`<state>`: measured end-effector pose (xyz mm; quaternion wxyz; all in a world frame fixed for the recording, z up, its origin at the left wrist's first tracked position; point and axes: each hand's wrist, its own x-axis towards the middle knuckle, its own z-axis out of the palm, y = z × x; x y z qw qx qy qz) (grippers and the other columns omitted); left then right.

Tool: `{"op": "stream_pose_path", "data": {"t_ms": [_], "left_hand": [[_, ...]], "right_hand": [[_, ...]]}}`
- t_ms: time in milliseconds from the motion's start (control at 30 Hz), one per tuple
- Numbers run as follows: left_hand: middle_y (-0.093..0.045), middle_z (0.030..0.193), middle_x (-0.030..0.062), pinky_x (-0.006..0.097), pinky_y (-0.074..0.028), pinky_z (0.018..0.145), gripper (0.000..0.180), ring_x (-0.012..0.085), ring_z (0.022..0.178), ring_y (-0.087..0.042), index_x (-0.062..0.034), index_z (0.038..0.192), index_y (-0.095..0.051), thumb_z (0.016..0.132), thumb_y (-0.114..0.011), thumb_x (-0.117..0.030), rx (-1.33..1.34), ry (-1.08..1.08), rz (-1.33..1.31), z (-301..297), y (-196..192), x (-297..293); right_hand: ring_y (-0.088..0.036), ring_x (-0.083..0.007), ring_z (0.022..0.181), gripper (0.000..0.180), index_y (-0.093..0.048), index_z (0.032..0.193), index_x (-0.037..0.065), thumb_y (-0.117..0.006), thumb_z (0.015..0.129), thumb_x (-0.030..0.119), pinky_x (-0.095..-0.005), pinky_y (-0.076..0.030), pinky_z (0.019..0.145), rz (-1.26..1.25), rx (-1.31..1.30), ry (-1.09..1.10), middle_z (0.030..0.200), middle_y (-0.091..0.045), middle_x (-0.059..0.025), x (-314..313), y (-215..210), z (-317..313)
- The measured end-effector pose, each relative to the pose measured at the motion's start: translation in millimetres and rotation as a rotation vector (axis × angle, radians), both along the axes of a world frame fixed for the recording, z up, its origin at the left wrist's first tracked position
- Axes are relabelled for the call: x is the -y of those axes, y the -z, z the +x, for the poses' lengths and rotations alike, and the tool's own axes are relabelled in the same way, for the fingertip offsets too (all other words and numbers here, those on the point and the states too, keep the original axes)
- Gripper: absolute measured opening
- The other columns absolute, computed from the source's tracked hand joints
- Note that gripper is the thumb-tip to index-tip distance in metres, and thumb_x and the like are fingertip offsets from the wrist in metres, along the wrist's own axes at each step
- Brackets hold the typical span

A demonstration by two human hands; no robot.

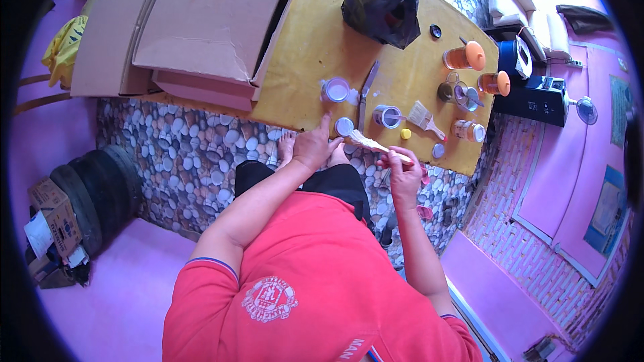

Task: The person handles paint containers on a yellow table, mixes a purple substance in a cup with a wooden stick, and then uses a cloth and a brush to work on the frame of a white door.

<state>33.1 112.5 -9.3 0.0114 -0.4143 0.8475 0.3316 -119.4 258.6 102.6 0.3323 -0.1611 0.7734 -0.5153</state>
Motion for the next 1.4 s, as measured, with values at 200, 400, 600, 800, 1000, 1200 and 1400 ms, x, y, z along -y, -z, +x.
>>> {"op": "stream_pose_path", "data": {"t_ms": [200, 400, 600, 800, 1000, 1200, 1400], "left_hand": [[-0.064, 0.080, 0.0122, 0.044, -0.053, 0.062, 0.081, 0.0324, 0.072, -0.068, -0.0050, 0.141, -0.041, 0.082, -0.078, -0.046, -0.055, 0.048, 0.188, 20.6, -22.0, 16.5], [-0.053, 0.128, 0.0156, 0.046, -0.037, 0.104, 0.092, 0.0335, 0.124, -0.049, -0.0037, 0.142, -0.036, 0.074, -0.085, -0.042, -0.405, -0.082, -0.295, 15.4, -7.8, 66.0], [-0.053, 0.135, 0.0138, 0.048, -0.028, 0.111, 0.093, 0.0323, 0.132, -0.044, -0.0046, 0.140, -0.043, 0.069, -0.086, -0.047, -0.460, 0.015, -0.331, -11.4, 1.6, 93.0], [-0.056, 0.131, 0.0122, 0.046, -0.030, 0.109, 0.084, 0.0310, 0.130, -0.047, -0.0064, 0.131, -0.055, 0.066, -0.087, -0.047, -0.472, 0.086, -0.301, -22.1, 6.0, 97.4], [-0.059, 0.125, 0.0128, 0.046, -0.030, 0.108, 0.078, 0.0312, 0.126, -0.049, -0.0051, 0.128, -0.058, 0.068, -0.086, -0.046, -0.503, 0.046, -0.300, -26.8, -3.7, 95.5], [-0.062, 0.113, 0.0121, 0.045, -0.037, 0.100, 0.063, 0.0320, 0.113, -0.055, -0.0021, 0.122, -0.061, 0.078, -0.081, -0.042, -0.619, -0.068, -0.368, -5.9, -46.1, 63.2], [-0.064, 0.099, 0.0094, 0.029, -0.047, 0.072, 0.026, 0.0161, 0.085, -0.059, 0.0004, 0.108, -0.071, 0.097, -0.068, -0.023, -0.638, 0.052, 0.635, 2.7, -95.6, -12.6]], "right_hand": [[-0.070, -0.0206, 0.070, 0.021, -0.064, 0.105, 0.001, -0.061, 0.100, 0.021, -0.0303, -0.058, 0.065, -0.177, 0.511, 0.429, 0.085, -0.071, -0.0100, -14.3, 2.7, -14.3], [-0.071, -0.0196, 0.074, 0.021, -0.065, 0.106, 0.001, -0.061, 0.100, 0.021, -0.0305, -0.059, 0.069, -0.252, 0.609, 0.485, 0.086, -0.072, -0.0087, -18.8, 1.3, -10.2], [-0.071, -0.0196, 0.074, 0.022, -0.065, 0.107, 0.001, -0.061, 0.100, 0.022, -0.0303, -0.058, 0.069, -0.285, 0.620, 0.548, 0.088, -0.073, -0.0093, -21.3, -2.5, -6.6], [-0.071, -0.0199, 0.074, 0.022, -0.066, 0.107, 0.001, -0.061, 0.100, 0.021, -0.0299, -0.059, 0.070, -0.306, 0.598, 0.581, 0.088, -0.073, -0.0096, -24.3, -10.1, -4.4], [-0.072, -0.0211, 0.077, 0.022, -0.063, 0.111, 0.000, -0.062, 0.099, 0.018, -0.0304, -0.059, 0.072, -0.349, 0.590, 0.577, 0.091, -0.073, -0.0115, -24.9, -13.5, -5.2], [-0.071, -0.0229, 0.090, 0.025, -0.057, 0.122, 0.000, -0.058, 0.099, 0.010, -0.0308, -0.057, 0.079, -0.485, 0.682, 0.500, 0.106, -0.071, -0.0155, -24.1, -11.4, 1.4], [-0.060, -0.0149, 0.082, 0.024, -0.051, 0.123, 0.003, -0.051, 0.100, 0.008, -0.0293, -0.051, 0.077, -0.530, 0.867, 0.360, 0.097, -0.063, -0.0088, 4.5, -1.1, 29.1]]}}
